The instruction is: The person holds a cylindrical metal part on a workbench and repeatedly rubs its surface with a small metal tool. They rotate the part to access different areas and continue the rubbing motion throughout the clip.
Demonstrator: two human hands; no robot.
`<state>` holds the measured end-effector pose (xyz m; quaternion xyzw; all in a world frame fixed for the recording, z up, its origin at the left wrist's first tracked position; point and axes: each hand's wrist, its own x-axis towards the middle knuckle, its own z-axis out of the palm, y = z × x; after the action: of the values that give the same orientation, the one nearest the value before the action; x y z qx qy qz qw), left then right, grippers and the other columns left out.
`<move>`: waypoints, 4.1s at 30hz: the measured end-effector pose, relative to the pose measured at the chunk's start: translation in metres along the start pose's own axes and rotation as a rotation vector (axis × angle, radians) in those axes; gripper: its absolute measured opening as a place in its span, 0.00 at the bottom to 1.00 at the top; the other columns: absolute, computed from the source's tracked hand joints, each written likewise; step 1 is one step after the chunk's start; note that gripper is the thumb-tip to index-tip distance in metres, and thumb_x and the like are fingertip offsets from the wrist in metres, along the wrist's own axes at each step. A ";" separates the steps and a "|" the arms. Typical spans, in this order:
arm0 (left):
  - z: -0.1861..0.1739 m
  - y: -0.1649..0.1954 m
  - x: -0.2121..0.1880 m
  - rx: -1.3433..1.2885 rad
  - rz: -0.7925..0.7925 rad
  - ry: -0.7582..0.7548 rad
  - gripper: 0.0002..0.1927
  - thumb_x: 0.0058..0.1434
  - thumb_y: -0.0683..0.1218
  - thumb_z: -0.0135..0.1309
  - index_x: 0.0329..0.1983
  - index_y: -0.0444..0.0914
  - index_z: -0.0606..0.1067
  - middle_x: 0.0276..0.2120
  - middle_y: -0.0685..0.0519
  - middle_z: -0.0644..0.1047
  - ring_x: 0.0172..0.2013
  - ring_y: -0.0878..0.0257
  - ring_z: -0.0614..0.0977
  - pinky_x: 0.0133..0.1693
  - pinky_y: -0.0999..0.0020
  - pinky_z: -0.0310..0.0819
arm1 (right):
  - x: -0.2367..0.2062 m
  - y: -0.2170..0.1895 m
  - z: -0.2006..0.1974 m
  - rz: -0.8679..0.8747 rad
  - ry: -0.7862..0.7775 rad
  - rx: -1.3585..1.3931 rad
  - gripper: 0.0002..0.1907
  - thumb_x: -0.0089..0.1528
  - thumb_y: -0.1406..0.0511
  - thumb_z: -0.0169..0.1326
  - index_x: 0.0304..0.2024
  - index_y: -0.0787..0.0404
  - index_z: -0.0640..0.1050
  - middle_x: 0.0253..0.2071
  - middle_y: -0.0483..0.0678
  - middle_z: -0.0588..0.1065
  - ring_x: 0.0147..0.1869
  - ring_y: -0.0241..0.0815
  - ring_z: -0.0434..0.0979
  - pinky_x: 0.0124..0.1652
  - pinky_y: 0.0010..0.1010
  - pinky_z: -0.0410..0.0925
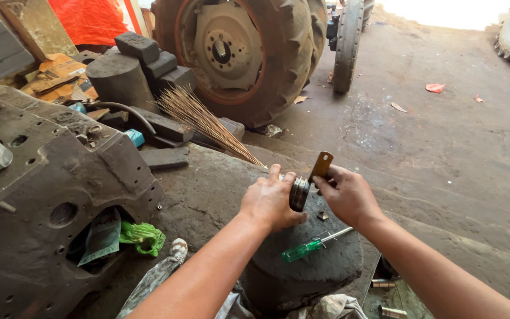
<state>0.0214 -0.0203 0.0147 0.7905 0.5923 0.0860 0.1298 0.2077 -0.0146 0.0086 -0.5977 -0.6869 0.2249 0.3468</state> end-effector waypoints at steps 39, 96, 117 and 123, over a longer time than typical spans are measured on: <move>0.001 -0.005 0.002 -0.017 0.017 0.005 0.53 0.43 0.66 0.69 0.70 0.46 0.62 0.72 0.42 0.57 0.60 0.41 0.74 0.57 0.52 0.73 | 0.001 0.004 0.006 -0.038 -0.016 0.109 0.13 0.61 0.64 0.58 0.48 0.60 0.82 0.39 0.51 0.84 0.40 0.40 0.83 0.42 0.33 0.73; -0.015 0.005 0.002 0.021 0.007 -0.095 0.45 0.42 0.67 0.67 0.62 0.44 0.71 0.60 0.43 0.68 0.55 0.45 0.78 0.54 0.53 0.75 | -0.005 0.004 0.003 -0.030 -0.018 0.089 0.13 0.62 0.64 0.58 0.48 0.62 0.82 0.39 0.53 0.85 0.40 0.40 0.83 0.42 0.34 0.73; -0.001 -0.004 0.019 -0.001 0.032 -0.017 0.49 0.43 0.71 0.66 0.63 0.41 0.67 0.60 0.43 0.68 0.55 0.44 0.78 0.53 0.52 0.75 | -0.005 0.007 0.002 -0.110 -0.029 0.102 0.12 0.63 0.66 0.58 0.49 0.63 0.82 0.39 0.53 0.84 0.39 0.39 0.82 0.41 0.33 0.73; 0.004 -0.003 0.004 -0.003 0.066 0.133 0.49 0.43 0.69 0.66 0.64 0.43 0.67 0.61 0.43 0.68 0.52 0.42 0.79 0.51 0.51 0.76 | 0.005 0.007 0.007 -0.126 0.020 0.113 0.12 0.62 0.65 0.59 0.47 0.63 0.83 0.39 0.53 0.84 0.39 0.38 0.83 0.41 0.32 0.73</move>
<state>0.0209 -0.0163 0.0099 0.8019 0.5732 0.1435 0.0884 0.2065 -0.0077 -0.0001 -0.5349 -0.7059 0.2351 0.4003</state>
